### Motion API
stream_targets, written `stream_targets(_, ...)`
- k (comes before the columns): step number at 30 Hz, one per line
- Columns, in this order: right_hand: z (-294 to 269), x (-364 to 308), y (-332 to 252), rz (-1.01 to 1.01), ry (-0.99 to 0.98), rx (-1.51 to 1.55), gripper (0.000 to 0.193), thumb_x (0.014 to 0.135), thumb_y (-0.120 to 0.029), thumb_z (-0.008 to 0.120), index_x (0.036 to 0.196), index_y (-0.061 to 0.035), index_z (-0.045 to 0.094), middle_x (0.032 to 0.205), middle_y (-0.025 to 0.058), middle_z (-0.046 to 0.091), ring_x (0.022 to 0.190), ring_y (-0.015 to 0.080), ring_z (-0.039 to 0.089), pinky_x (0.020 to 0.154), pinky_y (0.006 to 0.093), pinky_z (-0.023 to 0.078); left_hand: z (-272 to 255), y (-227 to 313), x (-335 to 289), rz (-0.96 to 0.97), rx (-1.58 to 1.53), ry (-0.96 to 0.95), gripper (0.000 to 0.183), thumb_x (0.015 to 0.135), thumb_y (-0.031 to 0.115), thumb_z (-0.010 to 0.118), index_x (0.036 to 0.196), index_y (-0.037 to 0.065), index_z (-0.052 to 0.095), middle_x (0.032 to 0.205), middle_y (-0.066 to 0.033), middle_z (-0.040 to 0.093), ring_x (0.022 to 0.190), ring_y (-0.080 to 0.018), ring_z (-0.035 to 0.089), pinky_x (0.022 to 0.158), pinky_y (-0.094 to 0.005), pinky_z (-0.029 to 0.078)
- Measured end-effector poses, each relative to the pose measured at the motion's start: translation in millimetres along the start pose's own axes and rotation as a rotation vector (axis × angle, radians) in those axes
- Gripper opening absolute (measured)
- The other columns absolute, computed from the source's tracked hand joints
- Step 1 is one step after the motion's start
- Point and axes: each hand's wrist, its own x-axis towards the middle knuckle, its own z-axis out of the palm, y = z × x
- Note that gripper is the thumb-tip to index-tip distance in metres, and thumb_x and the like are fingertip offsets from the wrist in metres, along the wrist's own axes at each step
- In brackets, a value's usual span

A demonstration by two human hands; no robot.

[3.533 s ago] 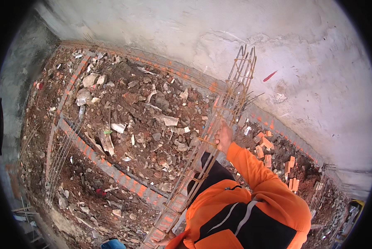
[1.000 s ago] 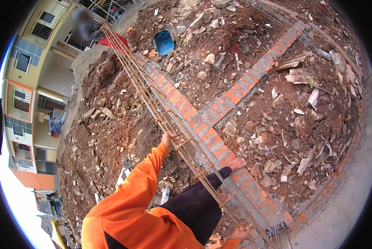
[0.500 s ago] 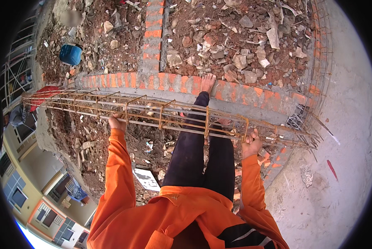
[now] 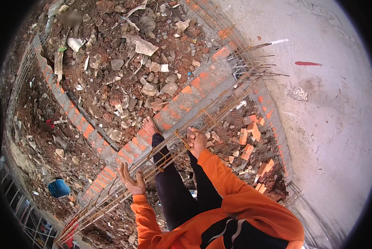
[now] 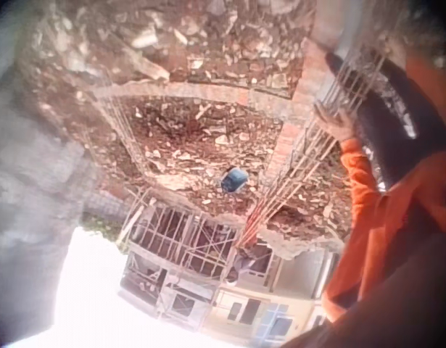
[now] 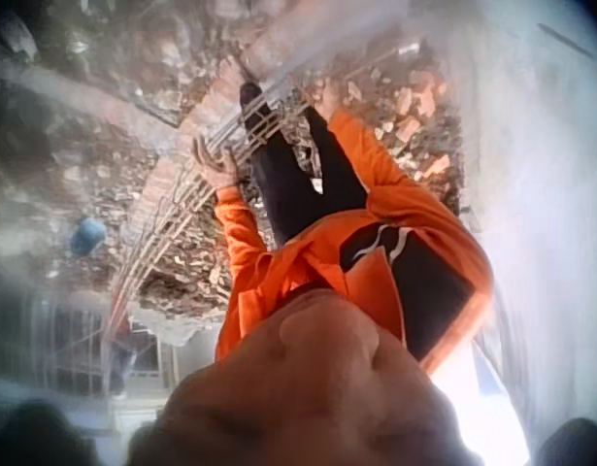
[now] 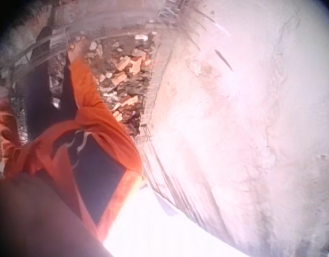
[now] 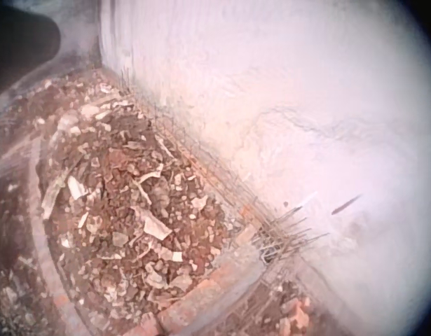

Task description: The person walks across a debris-filled construction site and places a metal rebar cage into a foundation trench. They adjust the cage's position by hand to align it with the existing structure.

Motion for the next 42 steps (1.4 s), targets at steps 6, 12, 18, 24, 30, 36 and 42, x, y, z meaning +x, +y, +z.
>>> stream_targets(6,21.6,-26.2,-2.0,0.011,0.057,0.038,0.017,0.095,-0.012,0.037,0.099,-0.0075,0.054,0.065,-0.0014,0.045,0.048,0.0067,0.033,0.041,0.0244,0.031,74.9,83.0,54.3,0.179,0.236,-0.757,0.085,0.06,0.058,0.077,0.119,0.002,0.053,0.112,-0.019,0.055,0.106,-0.0315,0.052,0.091,-0.0408,0.041)
stream_targets(12,15.4,-54.0,-7.8,0.03,-0.042,0.159,0.017,0.093,-0.01,0.038,0.096,-0.0069,0.055,0.062,-0.0011,0.044,0.043,0.0063,0.031,0.038,0.0237,0.027,60.3,80.5,69.4,0.043,0.191,-0.958,0.076,0.053,0.059,0.081,0.094,0.0,0.054,0.072,-0.0106,0.058,0.063,-0.0251,0.058,0.06,-0.0354,0.048)
stream_targets(18,24.6,-119.2,-37.1,0.069,-0.115,0.206,0.018,0.088,-0.004,0.04,0.096,-0.0043,0.055,0.059,-0.0003,0.044,0.04,0.0047,0.028,0.036,0.0227,0.023,12.4,116.0,55.9,0.218,0.266,-0.862,0.078,0.045,0.065,0.082,0.077,0.003,0.048,0.063,-0.0088,0.052,0.053,-0.0245,0.053,0.051,-0.0374,0.045)
stream_targets(24,45.7,-151.1,-50.5,0.087,-0.303,0.253,0.019,0.085,-0.002,0.041,0.095,-0.0013,0.057,0.06,-0.0008,0.046,0.039,0.0035,0.028,0.035,0.0228,0.025,-35.9,150.2,62.7,0.218,0.191,-0.764,0.072,0.045,0.055,0.088,0.067,0.007,0.04,0.055,0.002,0.034,0.048,-0.0095,0.03,0.041,-0.0262,0.032)
stream_targets(30,61.5,-128.9,-46.5,0.07,-0.354,0.267,0.02,0.086,-0.004,0.04,0.098,0.0013,0.056,0.061,-0.0008,0.045,0.04,0.0033,0.027,0.035,0.0229,0.026,-20.8,123.5,83.8,0.266,0.269,-0.676,0.072,0.042,0.057,0.088,0.066,0.007,0.041,0.057,0.0019,0.037,0.05,-0.0119,0.032,0.044,-0.0281,0.034)
stream_targets(36,52.6,-63.4,-20.9,0.062,-0.298,0.271,0.018,0.086,-0.004,0.042,0.092,-0.0027,0.058,0.059,-0.001,0.044,0.04,0.0046,0.027,0.034,0.0238,0.024,30.2,100.1,94.5,0.132,0.348,-0.78,0.078,0.041,0.065,0.084,0.07,0.005,0.044,0.064,-0.0063,0.047,0.054,-0.0228,0.045,0.052,-0.037,0.043)
stream_targets(42,56.5,7.8,-5.4,0.121,-0.179,0.237,0.015,0.088,-0.006,0.045,0.088,-0.008,0.06,0.061,-0.0011,0.046,0.04,0.0051,0.029,0.034,0.0239,0.024,94.2,67.3,116.4,0.146,0.353,-0.742,0.077,0.04,0.063,0.085,0.069,0.006,0.042,0.063,-0.0029,0.044,0.056,-0.0209,0.042,0.053,-0.0359,0.042)
